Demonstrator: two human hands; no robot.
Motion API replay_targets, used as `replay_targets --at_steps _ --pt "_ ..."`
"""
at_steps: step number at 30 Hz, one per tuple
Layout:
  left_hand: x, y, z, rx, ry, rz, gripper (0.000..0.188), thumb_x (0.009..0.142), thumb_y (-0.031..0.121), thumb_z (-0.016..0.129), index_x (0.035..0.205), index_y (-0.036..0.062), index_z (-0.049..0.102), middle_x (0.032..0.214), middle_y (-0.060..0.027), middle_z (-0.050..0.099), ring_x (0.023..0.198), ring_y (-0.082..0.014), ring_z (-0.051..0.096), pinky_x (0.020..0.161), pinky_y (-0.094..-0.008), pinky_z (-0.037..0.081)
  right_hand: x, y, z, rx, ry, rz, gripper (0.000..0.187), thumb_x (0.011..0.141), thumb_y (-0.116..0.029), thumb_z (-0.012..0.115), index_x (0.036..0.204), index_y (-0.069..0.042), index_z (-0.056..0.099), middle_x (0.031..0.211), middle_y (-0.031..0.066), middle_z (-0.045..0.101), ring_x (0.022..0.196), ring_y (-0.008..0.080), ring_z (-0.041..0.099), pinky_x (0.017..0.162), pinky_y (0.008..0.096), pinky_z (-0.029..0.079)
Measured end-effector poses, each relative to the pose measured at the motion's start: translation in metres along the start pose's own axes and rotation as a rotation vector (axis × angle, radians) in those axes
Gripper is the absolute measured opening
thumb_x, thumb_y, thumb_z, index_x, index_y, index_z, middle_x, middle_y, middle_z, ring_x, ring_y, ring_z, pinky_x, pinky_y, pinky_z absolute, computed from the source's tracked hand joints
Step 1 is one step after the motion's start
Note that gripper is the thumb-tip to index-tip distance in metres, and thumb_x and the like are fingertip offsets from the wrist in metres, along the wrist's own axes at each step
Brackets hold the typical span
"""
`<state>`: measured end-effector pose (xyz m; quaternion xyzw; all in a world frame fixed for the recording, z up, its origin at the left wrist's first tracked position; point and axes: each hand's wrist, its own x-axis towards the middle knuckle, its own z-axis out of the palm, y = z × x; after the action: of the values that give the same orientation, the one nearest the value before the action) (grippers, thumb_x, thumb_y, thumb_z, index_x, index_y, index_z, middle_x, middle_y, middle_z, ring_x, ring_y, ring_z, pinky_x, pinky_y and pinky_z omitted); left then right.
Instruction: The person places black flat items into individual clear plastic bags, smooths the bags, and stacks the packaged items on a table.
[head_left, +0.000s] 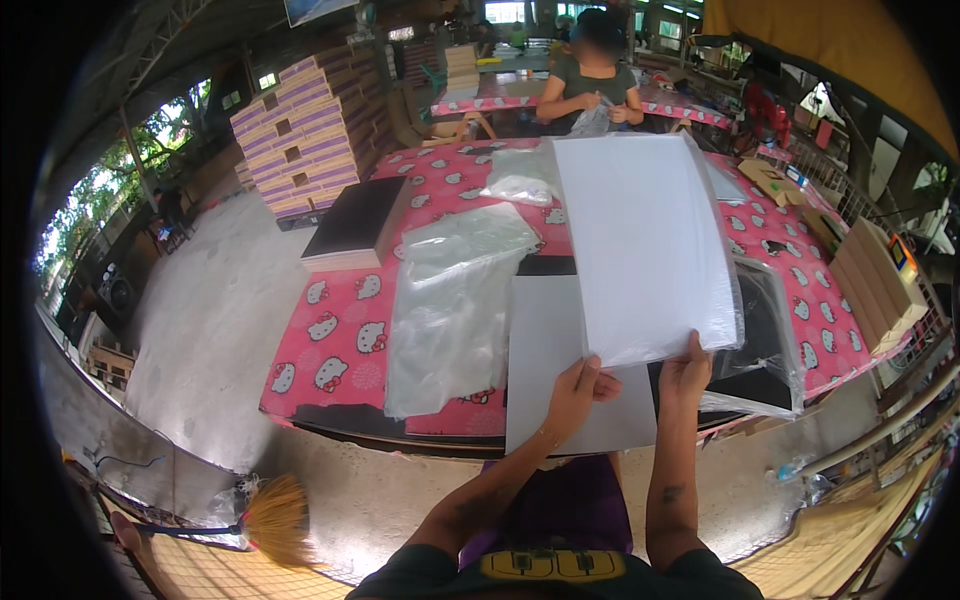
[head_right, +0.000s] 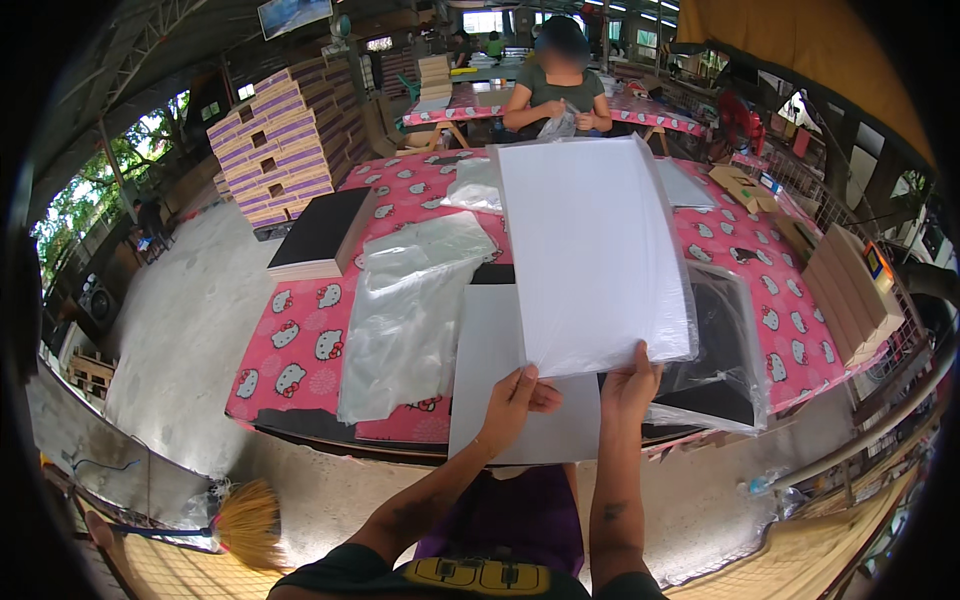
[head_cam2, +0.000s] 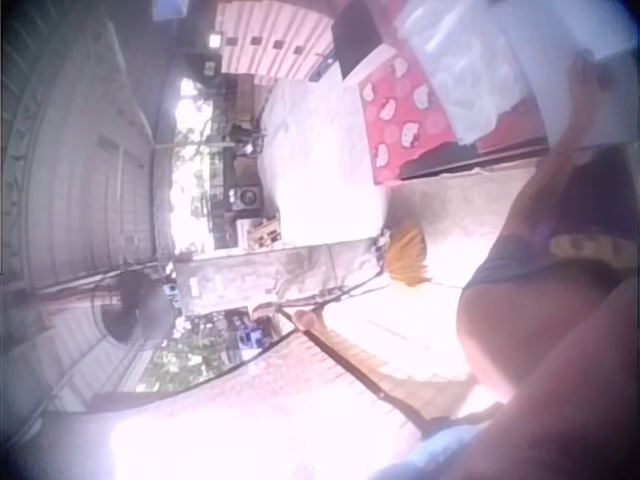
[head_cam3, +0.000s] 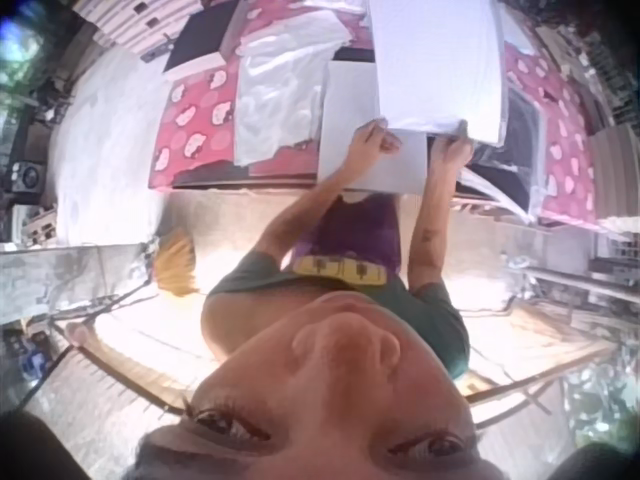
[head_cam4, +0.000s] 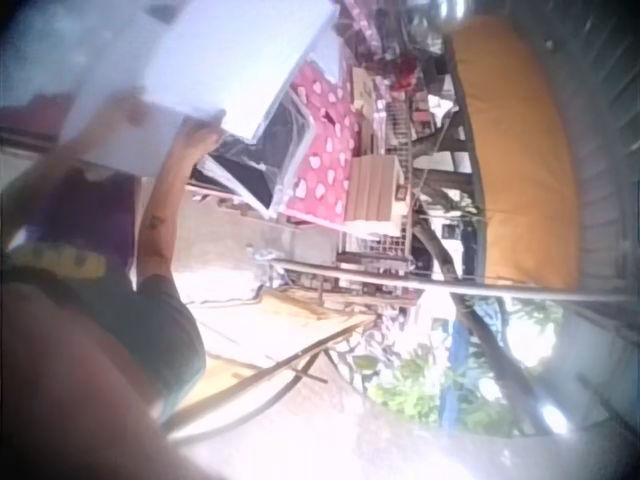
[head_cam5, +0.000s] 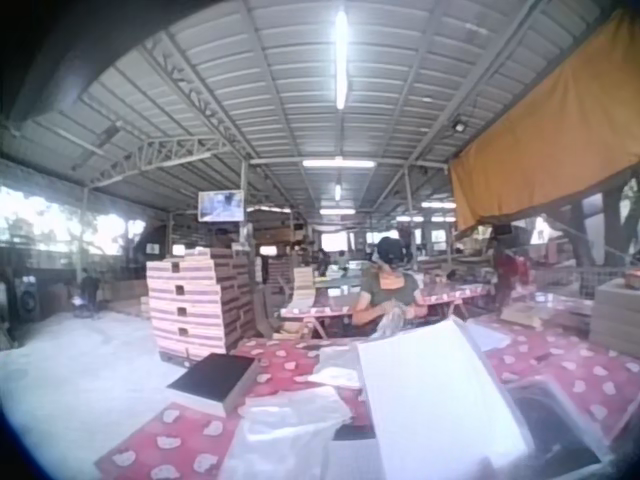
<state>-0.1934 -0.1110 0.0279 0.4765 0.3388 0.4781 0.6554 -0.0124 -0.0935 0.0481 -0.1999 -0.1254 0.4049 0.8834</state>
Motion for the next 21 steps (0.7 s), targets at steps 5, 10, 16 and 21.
replay_targets --at_steps 5,10,16,21 --pt "-0.016 -0.011 -0.038 0.278 -0.021 0.237 0.026 0.097 0.021 0.05 0.102 -0.0026 0.06 0.085 -0.0115 0.067 0.076 -0.0159 0.065 0.067 -0.0277 0.053 0.039 -0.03 -0.028 0.012 0.065 -0.118 0.032 0.093 0.004 0.046 0.124 0.0 0.044 0.117 0.0132 0.056 0.104 0.0216 0.058 0.092 0.0335 0.05" --pt "-0.024 0.027 -0.105 0.692 0.424 0.465 0.018 0.086 0.008 0.059 0.102 0.0012 0.064 0.091 -0.0131 0.066 0.079 -0.0192 0.064 0.072 -0.0304 0.049 0.077 -0.081 -0.066 -0.057 0.123 -0.213 0.028 0.093 0.004 0.044 0.121 0.002 0.047 0.116 0.014 0.056 0.102 0.0222 0.059 0.089 0.0333 0.052" --pt "-0.028 0.037 -0.169 1.333 0.571 0.513 0.04 0.08 0.018 0.065 0.117 0.0034 0.058 0.113 -0.0179 0.058 0.101 -0.0353 0.053 0.087 -0.0442 0.044 0.075 -0.103 -0.094 -0.242 0.23 -0.287 0.032 0.093 0.001 0.042 0.125 0.0 0.045 0.122 0.0144 0.053 0.109 0.0255 0.055 0.097 0.0385 0.045" --pt "-0.03 0.023 -0.179 1.558 0.708 0.422 0.047 0.08 0.025 0.066 0.121 0.0047 0.056 0.121 -0.0203 0.053 0.107 -0.0354 0.051 0.089 -0.0465 0.041 0.066 -0.11 -0.11 -0.344 0.198 -0.299 0.036 0.093 -0.006 0.048 0.128 -0.001 0.043 0.127 0.0135 0.049 0.116 0.0257 0.049 0.1 0.0411 0.04"
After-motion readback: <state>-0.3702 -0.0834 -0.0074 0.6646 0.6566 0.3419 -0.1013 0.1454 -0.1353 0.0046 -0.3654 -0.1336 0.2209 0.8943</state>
